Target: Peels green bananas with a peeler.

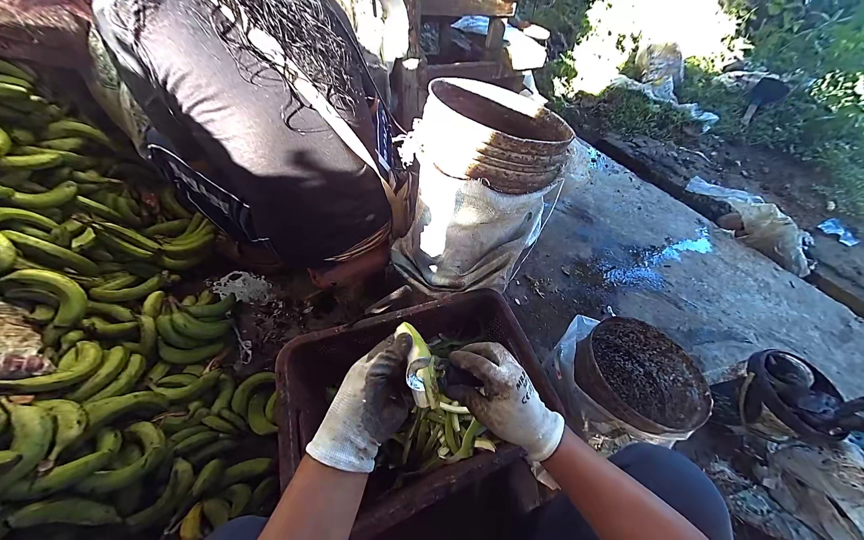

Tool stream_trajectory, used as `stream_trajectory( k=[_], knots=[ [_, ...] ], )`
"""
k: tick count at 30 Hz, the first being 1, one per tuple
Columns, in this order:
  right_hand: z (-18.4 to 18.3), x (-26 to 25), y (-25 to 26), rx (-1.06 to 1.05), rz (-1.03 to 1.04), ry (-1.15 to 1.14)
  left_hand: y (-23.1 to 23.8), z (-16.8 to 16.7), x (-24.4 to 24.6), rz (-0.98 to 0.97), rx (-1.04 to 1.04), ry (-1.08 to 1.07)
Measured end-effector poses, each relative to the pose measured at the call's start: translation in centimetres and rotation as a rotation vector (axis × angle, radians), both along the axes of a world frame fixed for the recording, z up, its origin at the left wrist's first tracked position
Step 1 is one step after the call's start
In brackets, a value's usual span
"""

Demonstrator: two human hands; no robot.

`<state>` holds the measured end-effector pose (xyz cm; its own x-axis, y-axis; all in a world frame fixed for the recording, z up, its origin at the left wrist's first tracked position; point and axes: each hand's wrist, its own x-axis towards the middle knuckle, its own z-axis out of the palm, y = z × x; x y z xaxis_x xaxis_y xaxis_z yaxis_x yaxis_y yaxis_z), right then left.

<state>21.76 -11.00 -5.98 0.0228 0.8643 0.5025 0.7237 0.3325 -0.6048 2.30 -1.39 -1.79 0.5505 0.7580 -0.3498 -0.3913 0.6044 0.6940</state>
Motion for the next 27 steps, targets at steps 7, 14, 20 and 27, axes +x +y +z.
stream_trajectory(
  k=[7, 14, 20, 27],
  knots=[
    [1.9, 2.7, 1.3, -0.319, -0.053, 0.200, -1.1, 0.2, -0.3, -0.360, 0.258, -0.021],
    [2.3, 4.2, 1.2, -0.426, -0.242, 0.245, -1.0, 1.0, -0.3, -0.286, 0.337, 0.000],
    [1.8, 2.5, -0.8, -0.068, -0.033, 0.035, 0.6, -0.1, -0.5, 0.019, 0.002, -0.228],
    [1.4, 1.4, -0.6, -0.016, 0.049, 0.012, -0.2, -0.7, -0.5, -0.187, 0.182, -0.148]
  ],
)
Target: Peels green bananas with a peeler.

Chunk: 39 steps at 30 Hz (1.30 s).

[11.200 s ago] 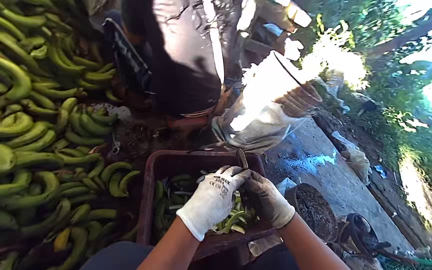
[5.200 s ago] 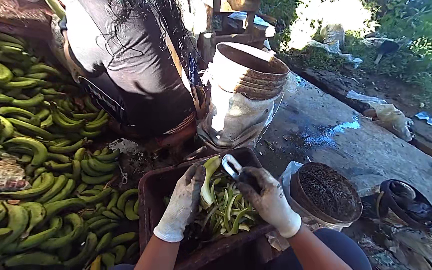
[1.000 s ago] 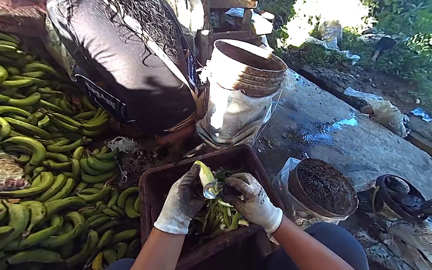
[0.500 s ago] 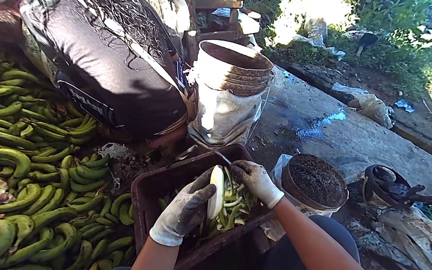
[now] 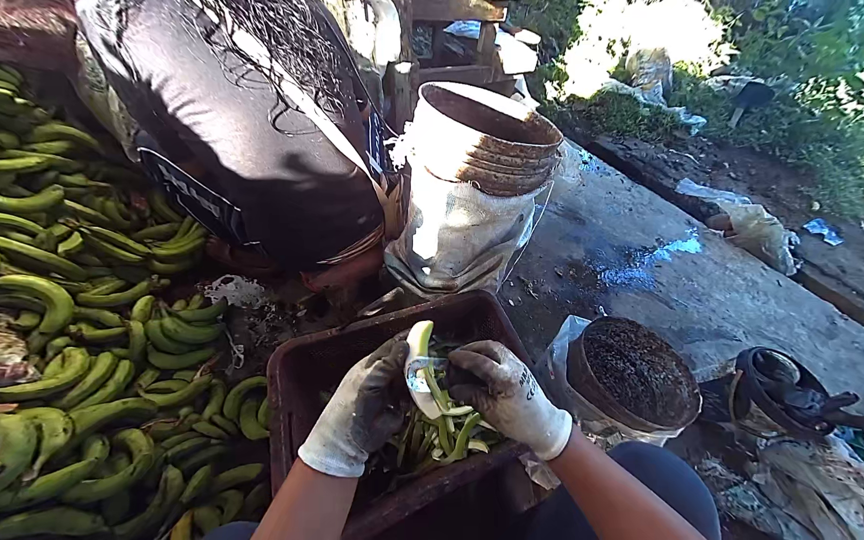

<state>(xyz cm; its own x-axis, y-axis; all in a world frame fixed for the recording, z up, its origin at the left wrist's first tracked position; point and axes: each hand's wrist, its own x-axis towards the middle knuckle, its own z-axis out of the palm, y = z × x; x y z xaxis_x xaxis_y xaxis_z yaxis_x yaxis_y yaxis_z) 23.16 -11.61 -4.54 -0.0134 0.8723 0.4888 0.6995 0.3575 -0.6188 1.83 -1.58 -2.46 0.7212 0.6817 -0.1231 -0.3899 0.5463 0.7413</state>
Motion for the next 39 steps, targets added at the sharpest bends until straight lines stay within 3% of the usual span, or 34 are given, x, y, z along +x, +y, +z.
stream_trajectory(
  k=[2, 5, 8, 14, 19, 21, 24, 27, 30, 32, 35, 37, 39],
  knots=[
    [0.3, 0.3, 0.5, -0.090, -0.068, 0.092, -0.3, 0.4, 0.0, -0.083, 0.069, -0.008],
    [0.3, 2.1, 1.6, -0.406, -0.237, 0.152, 0.0, 0.6, -0.3, -0.155, 0.110, -0.041],
    [0.0, 3.2, 2.1, -0.501, -0.339, 0.219, 0.4, 0.8, -0.6, -0.150, 0.098, -0.127],
    [1.8, -0.1, 0.5, -0.263, -0.230, 0.448, 0.6, -0.1, 0.2, 0.010, 0.022, -0.079],
    [0.0, -3.0, -0.2, 0.076, -0.158, -0.003, -1.3, -0.1, 2.0, 0.165, 0.032, 0.154],
    [0.5, -2.9, -0.4, 0.155, -0.161, 0.063, -1.0, 0.9, 1.7, 0.142, 0.082, 0.215],
    [5.6, -1.1, -0.1, 0.372, -0.226, 0.231, 1.5, 1.8, -0.1, 0.212, 0.260, 0.333],
    [13.8, 3.2, 1.4, 0.635, -0.509, 0.095, 4.4, 2.8, -3.5, 0.462, 0.319, 0.413],
    [22.8, 8.3, 5.5, 0.506, -0.772, -0.113, 5.9, 4.6, -7.3, 0.688, 0.174, 0.350],
    [26.0, 10.4, 8.5, 0.321, -0.781, -0.139, 7.9, 3.6, -10.7, 0.783, 0.209, 0.233],
    [23.5, 8.2, 10.0, 0.377, -0.499, -0.090, 11.2, 0.6, -16.0, 0.890, 0.383, 0.027],
    [17.9, 2.2, 9.3, 0.228, -0.330, 0.027, 9.8, 3.2, -16.5, 1.048, 0.215, 0.088],
    [10.0, -3.5, 10.0, -0.084, -0.241, 0.152, 9.5, 5.5, -16.4, 1.119, 0.033, 0.137]
  ],
)
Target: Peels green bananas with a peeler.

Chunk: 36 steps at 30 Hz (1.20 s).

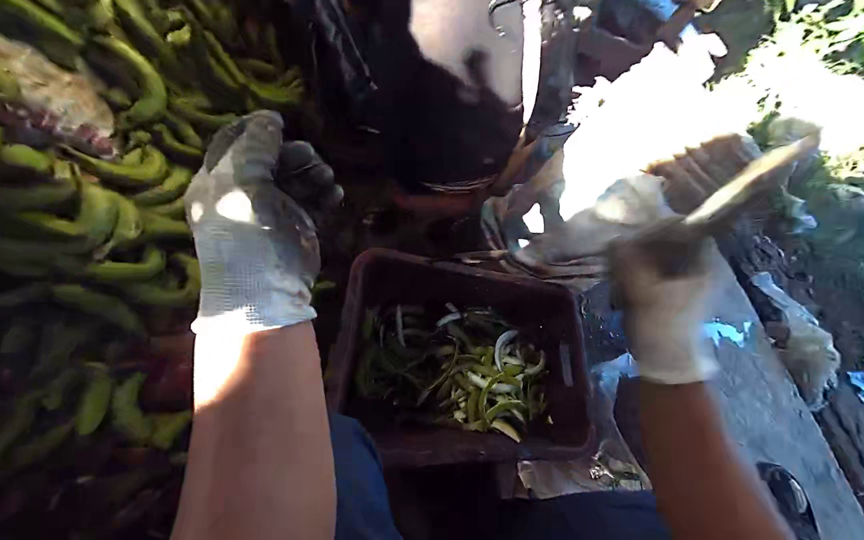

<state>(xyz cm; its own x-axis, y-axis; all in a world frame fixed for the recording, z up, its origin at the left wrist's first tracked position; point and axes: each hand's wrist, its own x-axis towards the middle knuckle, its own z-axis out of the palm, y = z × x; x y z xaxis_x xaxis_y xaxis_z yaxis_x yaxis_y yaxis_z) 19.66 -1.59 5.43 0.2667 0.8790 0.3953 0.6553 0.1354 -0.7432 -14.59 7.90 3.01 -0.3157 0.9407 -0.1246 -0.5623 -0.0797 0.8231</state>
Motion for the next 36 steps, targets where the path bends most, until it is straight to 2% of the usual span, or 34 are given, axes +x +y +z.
stream_trajectory(
  k=[4, 7, 10, 15, 20, 23, 27, 31, 33, 34, 36],
  knots=[
    [-17.5, -7.2, 3.5, -0.816, 0.258, 0.236, 1.3, -0.3, 0.2, -0.058, -0.039, -0.065],
    [-27.3, -12.8, 5.0, -1.102, 0.215, 0.399, 2.1, -0.6, 0.2, -0.084, -0.007, -0.090],
    [-33.3, -17.8, 6.3, -1.244, 0.136, 0.320, 2.3, -0.8, -0.1, -0.089, 0.000, -0.124],
    [-37.3, -22.4, 7.1, -1.272, 0.156, 0.051, 2.7, -0.4, -0.6, -0.058, -0.002, -0.140],
    [-34.9, -21.1, 6.1, -1.297, 0.249, -0.076, 2.6, -0.1, -1.1, -0.102, 0.007, -0.108],
    [-31.1, -17.6, 5.3, -1.181, 0.279, 0.002, 1.8, 0.0, -1.3, -0.220, 0.065, 0.194],
    [-20.3, -10.6, 2.6, -0.915, 0.316, 0.232, -1.5, 0.2, 0.6, -0.504, 0.138, 0.749],
    [-8.2, -3.7, -2.1, -0.608, 0.269, 0.593, -2.9, -2.4, 7.1, -1.018, 0.245, 1.192],
    [-4.6, -1.3, -4.3, -0.462, 0.212, 0.762, -4.7, -3.1, 11.2, -1.259, 0.282, 1.126],
    [-3.9, -0.3, -5.1, -0.392, 0.155, 0.795, -5.8, -3.0, 12.8, -1.316, 0.264, 1.023],
    [-4.0, 1.6, -6.1, -0.297, 0.031, 0.731, -7.5, -3.1, 15.2, -1.306, 0.196, 0.783]
  ],
)
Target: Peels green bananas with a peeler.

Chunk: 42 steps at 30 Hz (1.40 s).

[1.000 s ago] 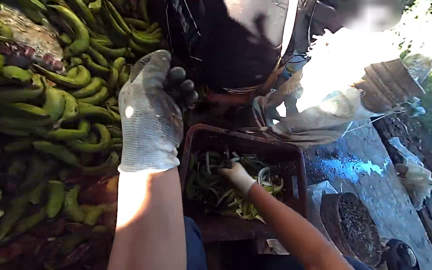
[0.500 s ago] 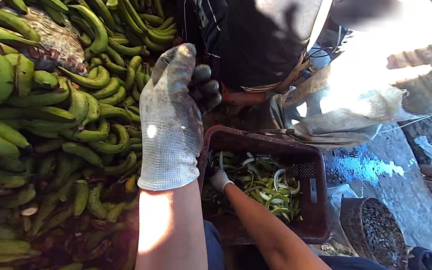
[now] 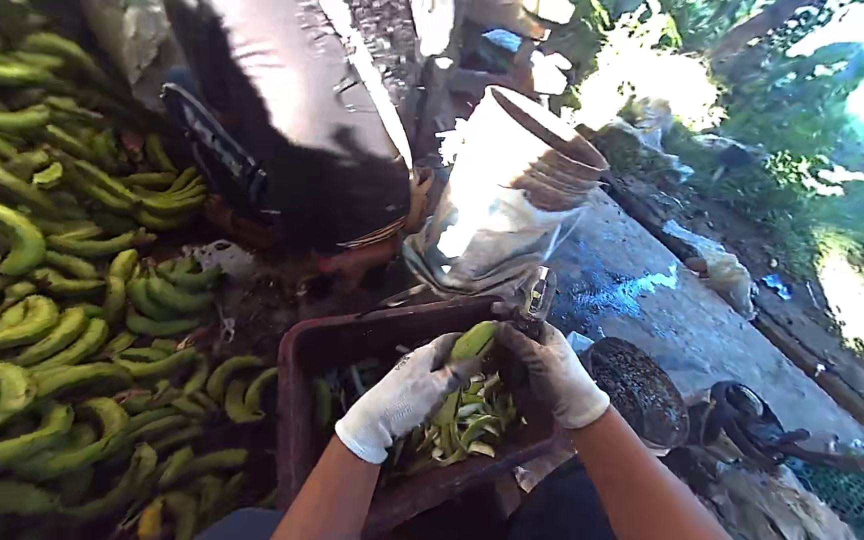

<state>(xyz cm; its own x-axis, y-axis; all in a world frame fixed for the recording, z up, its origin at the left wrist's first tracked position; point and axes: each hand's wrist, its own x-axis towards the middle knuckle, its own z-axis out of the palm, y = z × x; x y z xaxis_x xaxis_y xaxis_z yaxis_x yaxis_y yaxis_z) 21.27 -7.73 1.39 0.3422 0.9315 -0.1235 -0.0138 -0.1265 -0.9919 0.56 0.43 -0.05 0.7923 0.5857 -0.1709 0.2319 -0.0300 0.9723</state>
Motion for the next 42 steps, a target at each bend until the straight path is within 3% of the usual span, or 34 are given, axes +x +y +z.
stream_trajectory(
  k=[2, 5, 9, 13, 16, 20, 24, 26, 29, 33, 36, 39, 42],
  knots=[
    [-1.3, 1.6, -0.3, -0.044, -0.044, -0.188, -0.8, -0.7, 1.5, 0.164, -0.194, -0.141],
    [-3.2, 2.3, -1.4, -0.064, 0.057, -0.379, -0.7, -3.0, 2.6, 0.376, -0.448, -0.346],
    [-4.4, 0.7, -3.1, -0.057, 0.137, -0.687, -0.7, -3.1, 3.6, 0.571, -0.482, -0.414],
    [-5.6, -0.9, -4.9, 0.193, 0.211, -0.787, -1.3, -2.7, 4.2, 0.685, -0.473, -0.433],
    [-6.1, -1.6, -5.3, 0.286, 0.275, -0.849, -1.6, -2.8, 4.2, 0.637, -0.642, -0.492],
    [-6.3, 0.1, -3.1, 0.272, 0.139, -0.964, -2.7, -2.9, 4.0, 0.453, -0.567, -0.447],
    [-5.3, 4.5, -0.2, -0.084, -0.080, -0.832, -2.9, -2.6, 3.7, 0.406, -0.511, -0.357],
    [-4.7, 6.8, 0.0, -0.148, -0.158, -0.775, -3.1, -2.3, 3.2, 0.339, -0.510, -0.374],
    [-3.6, 5.6, -1.3, 0.029, -0.154, -0.813, -2.3, -2.8, 2.7, 0.410, -0.541, -0.419],
    [-4.4, -0.1, -3.7, 0.208, 0.032, -0.685, -1.6, -3.4, 3.0, 0.680, -0.416, -0.464],
    [-5.6, -2.5, -4.8, 0.289, 0.159, -0.683, -1.7, -3.7, 3.1, 0.776, -0.384, -0.540],
    [-6.4, -2.9, -4.7, 0.341, 0.201, -0.770, -2.1, -3.7, 2.9, 0.701, -0.399, -0.557],
    [-6.2, -0.7, -2.8, 0.367, 0.098, -0.843, -2.7, -3.0, 2.9, 0.508, -0.306, -0.488]
  ],
)
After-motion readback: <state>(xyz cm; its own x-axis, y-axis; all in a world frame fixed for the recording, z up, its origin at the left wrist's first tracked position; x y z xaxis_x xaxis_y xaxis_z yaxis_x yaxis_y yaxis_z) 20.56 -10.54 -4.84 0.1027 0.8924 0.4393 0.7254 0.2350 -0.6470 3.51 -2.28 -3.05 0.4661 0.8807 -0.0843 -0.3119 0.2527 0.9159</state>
